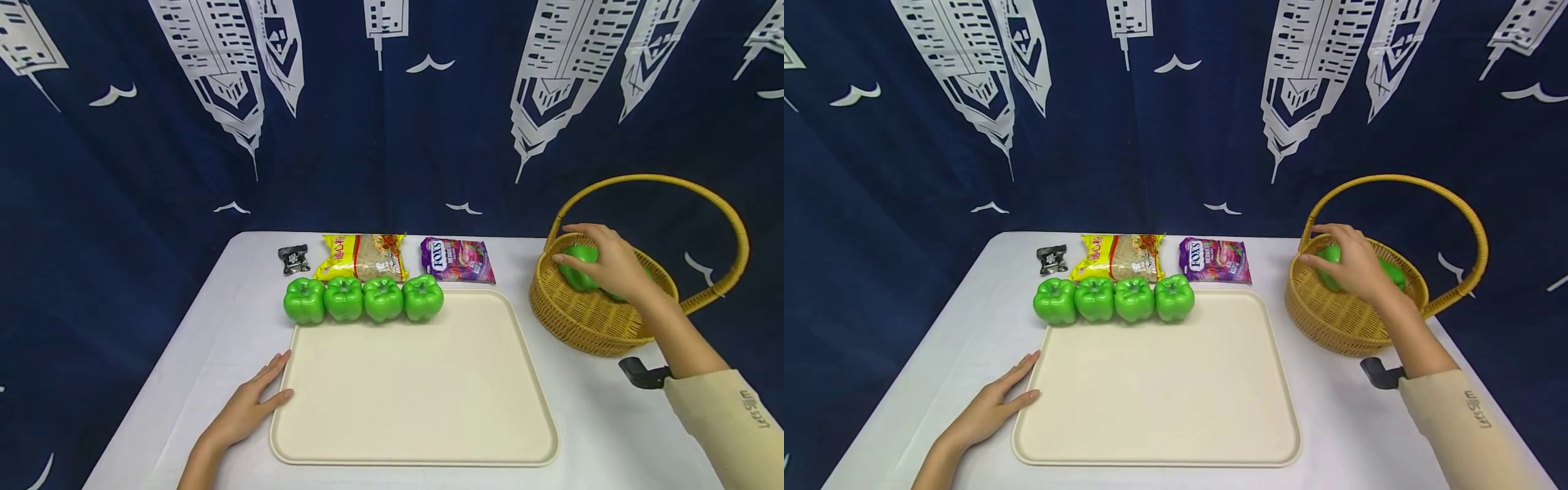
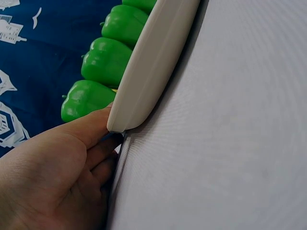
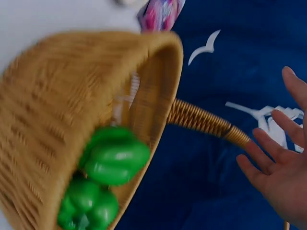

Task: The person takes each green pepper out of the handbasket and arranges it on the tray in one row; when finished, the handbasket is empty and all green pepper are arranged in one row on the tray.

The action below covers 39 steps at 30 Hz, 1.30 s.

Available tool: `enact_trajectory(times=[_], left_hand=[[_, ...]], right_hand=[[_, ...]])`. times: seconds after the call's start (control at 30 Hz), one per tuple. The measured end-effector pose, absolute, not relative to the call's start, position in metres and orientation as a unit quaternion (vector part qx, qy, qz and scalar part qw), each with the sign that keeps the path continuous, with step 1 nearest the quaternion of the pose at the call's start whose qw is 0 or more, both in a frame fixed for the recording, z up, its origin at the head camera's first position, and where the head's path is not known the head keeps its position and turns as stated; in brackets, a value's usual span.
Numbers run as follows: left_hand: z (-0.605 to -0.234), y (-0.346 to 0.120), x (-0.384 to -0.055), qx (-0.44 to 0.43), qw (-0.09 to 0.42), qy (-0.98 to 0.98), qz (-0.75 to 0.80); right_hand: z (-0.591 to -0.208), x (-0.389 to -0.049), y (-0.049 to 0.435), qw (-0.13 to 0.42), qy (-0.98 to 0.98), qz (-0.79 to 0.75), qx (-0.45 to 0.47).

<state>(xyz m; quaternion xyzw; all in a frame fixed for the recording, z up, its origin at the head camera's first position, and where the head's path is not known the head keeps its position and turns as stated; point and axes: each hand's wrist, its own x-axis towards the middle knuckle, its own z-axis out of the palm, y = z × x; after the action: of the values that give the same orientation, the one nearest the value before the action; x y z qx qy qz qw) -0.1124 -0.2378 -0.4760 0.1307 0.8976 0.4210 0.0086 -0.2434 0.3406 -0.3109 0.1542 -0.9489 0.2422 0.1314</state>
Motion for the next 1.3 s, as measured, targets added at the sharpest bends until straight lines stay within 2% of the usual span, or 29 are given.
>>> enact_trajectory(times=[0.27,0.53,0.9,1.07,1.3], left_hand=[[-0.477,-0.239,-0.113,0.132,0.006,0.899,0.418],[-0.477,-0.239,-0.112,0.125,0.007,0.901,0.416],[-0.478,-0.239,-0.114,0.128,0.005,0.902,0.412],[-0.479,-0.239,-0.114,0.126,0.006,0.901,0.415],[-0.479,-0.240,-0.113,0.126,0.014,0.897,0.423]], right_hand=[[-0.310,-0.274,0.380,0.060,-0.975,0.187,0.108],[-0.327,-0.300,0.411,0.010,-0.980,0.181,0.083],[-0.354,-0.312,0.431,-0.087,-0.978,0.190,0.026],[-0.357,-0.314,0.429,-0.104,-0.978,0.179,0.035],[-0.362,-0.317,0.432,-0.091,-0.971,0.206,0.079]])
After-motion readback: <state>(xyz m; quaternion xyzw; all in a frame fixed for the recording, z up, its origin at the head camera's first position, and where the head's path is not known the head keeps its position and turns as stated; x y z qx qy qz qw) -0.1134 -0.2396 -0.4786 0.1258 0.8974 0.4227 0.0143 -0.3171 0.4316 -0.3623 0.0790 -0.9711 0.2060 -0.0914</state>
